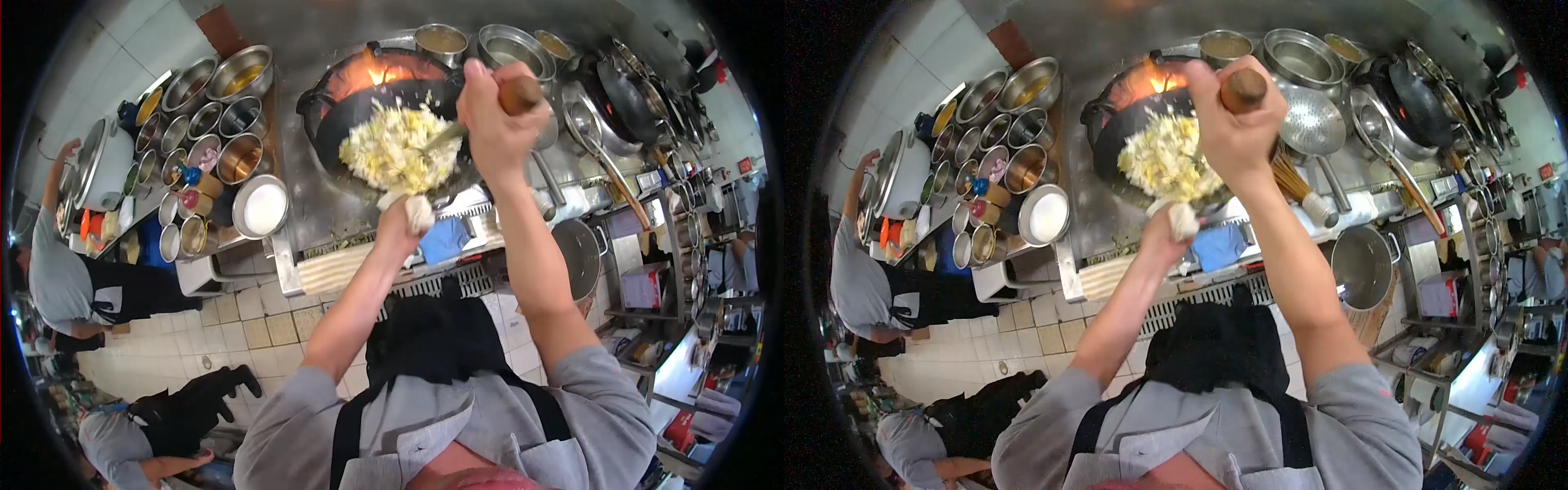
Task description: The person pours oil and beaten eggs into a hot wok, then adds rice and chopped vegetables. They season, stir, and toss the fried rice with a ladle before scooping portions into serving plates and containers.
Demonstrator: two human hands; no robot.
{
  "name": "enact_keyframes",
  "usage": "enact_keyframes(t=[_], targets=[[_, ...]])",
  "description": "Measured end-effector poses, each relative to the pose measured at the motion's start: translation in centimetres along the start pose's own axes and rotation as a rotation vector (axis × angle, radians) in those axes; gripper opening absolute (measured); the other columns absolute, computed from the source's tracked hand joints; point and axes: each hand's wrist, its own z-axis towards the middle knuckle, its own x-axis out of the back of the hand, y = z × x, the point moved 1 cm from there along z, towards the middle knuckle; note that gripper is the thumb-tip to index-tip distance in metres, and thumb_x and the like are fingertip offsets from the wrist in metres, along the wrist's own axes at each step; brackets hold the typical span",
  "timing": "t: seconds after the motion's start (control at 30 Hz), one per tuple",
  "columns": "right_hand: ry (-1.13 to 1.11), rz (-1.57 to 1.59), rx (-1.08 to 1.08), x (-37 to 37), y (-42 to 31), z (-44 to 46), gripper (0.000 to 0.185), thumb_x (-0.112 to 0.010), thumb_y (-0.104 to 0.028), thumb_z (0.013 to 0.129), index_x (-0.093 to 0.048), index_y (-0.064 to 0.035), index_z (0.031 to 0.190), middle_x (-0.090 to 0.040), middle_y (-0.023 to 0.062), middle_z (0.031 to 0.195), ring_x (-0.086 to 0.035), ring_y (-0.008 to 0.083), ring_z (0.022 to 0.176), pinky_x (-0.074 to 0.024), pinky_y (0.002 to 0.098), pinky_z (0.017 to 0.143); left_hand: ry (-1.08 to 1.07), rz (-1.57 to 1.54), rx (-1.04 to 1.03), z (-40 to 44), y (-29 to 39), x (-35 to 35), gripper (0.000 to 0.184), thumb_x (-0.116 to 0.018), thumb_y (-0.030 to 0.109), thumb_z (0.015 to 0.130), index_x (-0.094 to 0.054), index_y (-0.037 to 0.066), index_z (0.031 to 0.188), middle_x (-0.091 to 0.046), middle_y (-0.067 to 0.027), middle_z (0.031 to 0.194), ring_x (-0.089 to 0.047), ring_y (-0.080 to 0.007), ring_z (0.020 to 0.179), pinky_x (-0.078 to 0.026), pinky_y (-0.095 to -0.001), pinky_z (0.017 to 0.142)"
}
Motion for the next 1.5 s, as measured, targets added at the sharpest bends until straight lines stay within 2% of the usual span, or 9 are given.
enact_keyframes(t=[0.2, 0.37, 0.6, 0.67, 0.9, 1.07, 1.2, 1.4, 1.5], targets=[[0.065, 0.145, -0.011, 0.0, -1.7, 7.7, 0.031, -0.061, -0.014, 0.093, -0.049, -0.0060, 0.065, -0.043, 0.0010, 0.050, -0.041, 0.0106, 0.040, -0.0308, 0.0258, 0.039, 0.223, 0.021, -0.015, -3.1, -9.2, 7.7, 0.038, -0.052, 0.003, 0.090, -0.049, 0.003, 0.128, -0.066, -0.0151, 0.105, -0.069, -0.0279, 0.091, -0.059, -0.0401, 0.077], [0.018, 0.090, -0.029, 0.3, -4.6, 1.1, 0.031, -0.072, -0.012, 0.087, -0.051, -0.0062, 0.065, -0.051, -0.0020, 0.056, -0.047, 0.0060, 0.053, -0.0355, 0.0229, 0.049, 0.060, -0.077, 0.039, -1.6, -1.4, 0.5, 0.010, -0.050, 0.015, 0.095, -0.057, 0.009, 0.094, -0.066, -0.0079, 0.081, -0.068, -0.0229, 0.069, -0.055, -0.0384, 0.055], [0.040, 0.176, -0.028, -0.4, -0.1, 7.4, 0.033, -0.071, -0.015, 0.089, -0.050, -0.0082, 0.066, -0.049, -0.0036, 0.054, -0.044, 0.0047, 0.048, -0.0330, 0.0225, 0.045, 0.193, 0.000, 0.108, -2.7, -10.0, 6.4, 0.026, -0.050, 0.006, 0.092, -0.051, 0.005, 0.118, -0.066, -0.0147, 0.108, -0.069, -0.0264, 0.083, -0.058, -0.0376, 0.068], [-0.018, 0.217, 0.009, 0.9, -4.1, 8.1, 0.029, -0.066, -0.009, 0.091, -0.049, -0.0085, 0.068, -0.049, 0.0013, 0.053, -0.043, 0.0088, 0.043, -0.0334, 0.0257, 0.042, -0.120, -0.144, 0.119, -1.1, -10.1, 9.4, 0.016, -0.047, 0.006, 0.094, -0.052, 0.006, 0.109, -0.067, -0.0145, 0.101, -0.069, -0.0270, 0.086, -0.059, -0.0394, 0.070], [0.053, -0.105, 0.106, 0.5, 7.1, 4.5, 0.030, -0.068, -0.013, 0.091, -0.047, -0.0074, 0.070, -0.047, -0.0008, 0.050, -0.045, 0.0081, 0.042, -0.0326, 0.0251, 0.040, 0.211, 0.050, -0.128, 3.3, -6.4, 1.0, 0.015, -0.055, 0.019, 0.093, -0.058, 0.005, 0.097, -0.068, -0.0089, 0.086, -0.070, -0.0233, 0.081, -0.055, -0.0345, 0.066], [0.010, 0.244, -0.204, -0.9, 0.1, 15.7, 0.028, -0.067, -0.020, 0.090, -0.051, -0.0100, 0.069, -0.047, -0.0010, 0.050, -0.045, 0.0104, 0.039, -0.0327, 0.0270, 0.035, 0.224, -0.064, -0.185, -1.9, -9.2, 2.4, 0.031, -0.050, 0.001, 0.086, -0.052, 0.003, 0.117, -0.064, -0.0174, 0.113, -0.069, -0.0279, 0.085, -0.060, -0.0407, 0.081], [-0.139, 0.398, -0.075, -0.7, -4.8, 16.7, 0.025, -0.066, -0.016, 0.089, -0.049, -0.0098, 0.070, -0.049, 0.0010, 0.051, -0.047, 0.0103, 0.041, -0.0343, 0.0266, 0.037, 0.209, -0.143, -0.102, 6.8, -2.0, 1.3, 0.020, -0.045, 0.020, 0.096, -0.051, 0.011, 0.079, -0.060, -0.0076, 0.068, -0.053, -0.0164, 0.046, -0.044, -0.0294, 0.040], [-0.237, 0.077, 0.045, -2.0, 11.3, 2.8, 0.030, -0.064, 0.003, 0.086, -0.048, -0.0072, 0.062, -0.055, 0.0017, 0.058, -0.047, 0.0066, 0.046, -0.0381, 0.0241, 0.043, 0.172, 0.170, -0.194, 12.4, 0.1, 4.3, 0.016, -0.065, 0.028, 0.086, -0.059, 0.015, 0.093, -0.065, -0.0020, 0.075, -0.064, -0.0185, 0.063, -0.044, -0.0379, 0.048], [-0.191, 0.158, -0.200, -1.6, 11.3, 7.5, 0.034, -0.068, -0.010, 0.086, -0.048, -0.0075, 0.059, -0.046, -0.0051, 0.051, -0.043, 0.0034, 0.047, -0.0304, 0.0231, 0.044, 0.237, 0.142, -0.157, 10.9, -0.2, 6.4, 0.024, -0.071, 0.026, 0.082, -0.060, 0.013, 0.099, -0.067, -0.0038, 0.081, -0.066, -0.0182, 0.069, -0.048, -0.0384, 0.052]])
